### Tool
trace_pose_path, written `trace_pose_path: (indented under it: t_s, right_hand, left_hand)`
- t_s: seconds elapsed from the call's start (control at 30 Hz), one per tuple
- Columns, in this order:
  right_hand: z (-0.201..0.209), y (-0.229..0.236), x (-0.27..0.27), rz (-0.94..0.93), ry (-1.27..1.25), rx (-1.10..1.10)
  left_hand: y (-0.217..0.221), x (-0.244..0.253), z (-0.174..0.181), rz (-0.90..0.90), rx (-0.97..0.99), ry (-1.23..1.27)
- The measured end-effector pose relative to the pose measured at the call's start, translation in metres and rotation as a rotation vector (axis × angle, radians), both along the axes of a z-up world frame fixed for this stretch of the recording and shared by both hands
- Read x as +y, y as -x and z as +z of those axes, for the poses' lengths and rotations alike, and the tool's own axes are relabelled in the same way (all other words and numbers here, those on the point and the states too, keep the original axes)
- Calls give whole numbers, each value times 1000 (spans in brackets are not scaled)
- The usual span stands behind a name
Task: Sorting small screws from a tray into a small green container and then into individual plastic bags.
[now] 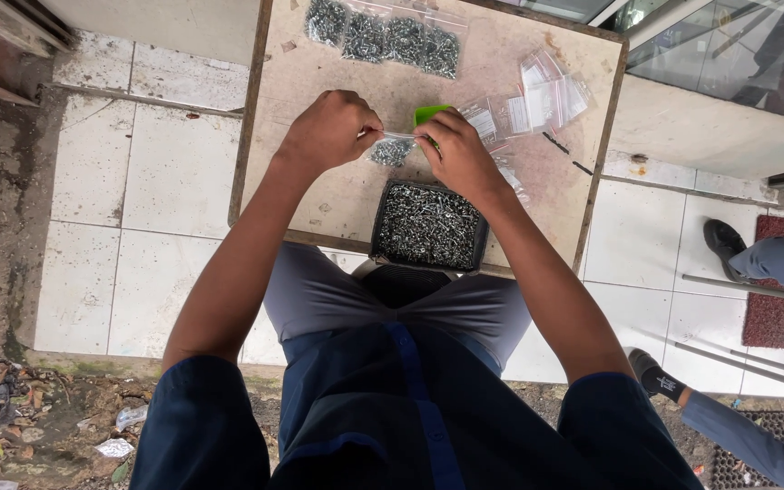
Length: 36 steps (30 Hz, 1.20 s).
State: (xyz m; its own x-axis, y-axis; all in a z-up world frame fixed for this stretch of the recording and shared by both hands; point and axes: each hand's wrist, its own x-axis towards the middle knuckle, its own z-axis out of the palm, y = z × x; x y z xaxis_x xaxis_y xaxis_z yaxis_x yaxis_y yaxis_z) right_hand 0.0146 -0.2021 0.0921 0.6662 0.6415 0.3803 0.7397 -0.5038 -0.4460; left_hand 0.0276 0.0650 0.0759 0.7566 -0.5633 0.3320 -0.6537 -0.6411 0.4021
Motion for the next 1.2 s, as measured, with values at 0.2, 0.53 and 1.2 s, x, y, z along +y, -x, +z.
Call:
trace_pose_path:
  t_s: [0.2,0.53,1.2]
  right_hand:
    - [-1,0,0,-23,15,-6]
    - [-4,5,7,-25,34,2]
    - [-35,14,9,-123,-259,-29]
  left_hand:
    - [-1,-2,-6,-7,-31,-28]
    - [-10,-10,9,-41,6,-38]
    - [1,-26,-6,-113,-201,-19]
